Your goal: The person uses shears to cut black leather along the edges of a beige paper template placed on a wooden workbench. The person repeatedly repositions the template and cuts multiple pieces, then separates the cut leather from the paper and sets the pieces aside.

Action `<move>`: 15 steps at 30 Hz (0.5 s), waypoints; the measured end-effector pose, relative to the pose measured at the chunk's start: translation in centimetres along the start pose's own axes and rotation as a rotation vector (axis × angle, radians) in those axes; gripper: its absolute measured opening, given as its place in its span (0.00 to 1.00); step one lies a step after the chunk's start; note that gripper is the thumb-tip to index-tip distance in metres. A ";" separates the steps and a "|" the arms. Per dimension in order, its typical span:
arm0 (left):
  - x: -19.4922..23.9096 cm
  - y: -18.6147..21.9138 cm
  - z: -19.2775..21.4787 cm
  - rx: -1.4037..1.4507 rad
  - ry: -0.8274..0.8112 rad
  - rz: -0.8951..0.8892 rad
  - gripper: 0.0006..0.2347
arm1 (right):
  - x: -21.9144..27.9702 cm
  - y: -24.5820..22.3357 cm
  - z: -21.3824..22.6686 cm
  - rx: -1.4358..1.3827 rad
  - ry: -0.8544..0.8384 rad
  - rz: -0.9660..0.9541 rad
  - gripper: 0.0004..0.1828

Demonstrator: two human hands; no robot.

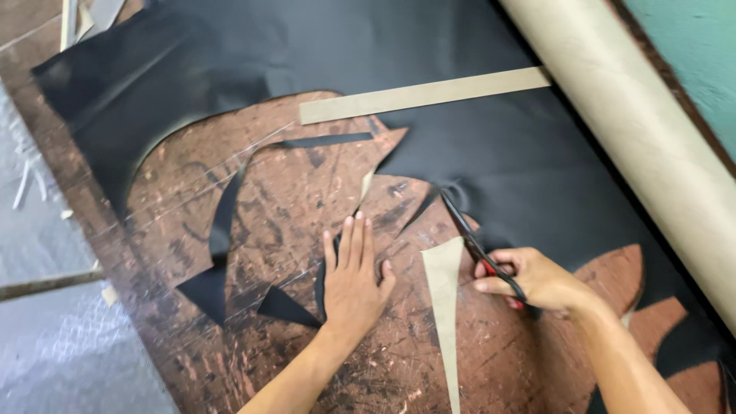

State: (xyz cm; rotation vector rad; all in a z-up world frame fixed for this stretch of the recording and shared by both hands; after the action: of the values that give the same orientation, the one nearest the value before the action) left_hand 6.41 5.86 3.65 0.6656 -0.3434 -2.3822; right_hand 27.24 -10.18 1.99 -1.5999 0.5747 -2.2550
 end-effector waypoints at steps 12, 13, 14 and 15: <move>0.3 -0.6 0.2 -0.010 0.015 0.091 0.31 | -3.9 -6.9 -0.5 -0.018 -0.045 0.108 0.18; 0.3 -0.7 0.2 -0.005 0.018 0.096 0.31 | -4.0 -7.2 -0.7 -0.009 -0.046 0.111 0.18; 0.2 -0.7 0.2 -0.001 0.022 0.101 0.31 | -3.9 -7.5 -0.8 0.002 -0.047 0.116 0.18; 0.0 -0.8 0.0 -0.001 0.020 0.105 0.31 | -3.8 -7.9 -0.9 0.013 -0.047 0.120 0.18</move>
State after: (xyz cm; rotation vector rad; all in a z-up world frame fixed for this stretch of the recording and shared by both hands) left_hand 5.97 6.48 3.36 0.6539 -0.3598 -2.2742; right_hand 27.48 -1.38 2.50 -1.5647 0.6254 -2.1239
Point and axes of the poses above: each hand's wrist, its own x-axis away from the middle knuckle, its own z-axis out of the back of the hand, y = z × x, the point moved 10 cm from there along -x, towards the middle knuckle, and after that the axes turned 4 degrees about -x, right-handed, at the moved point
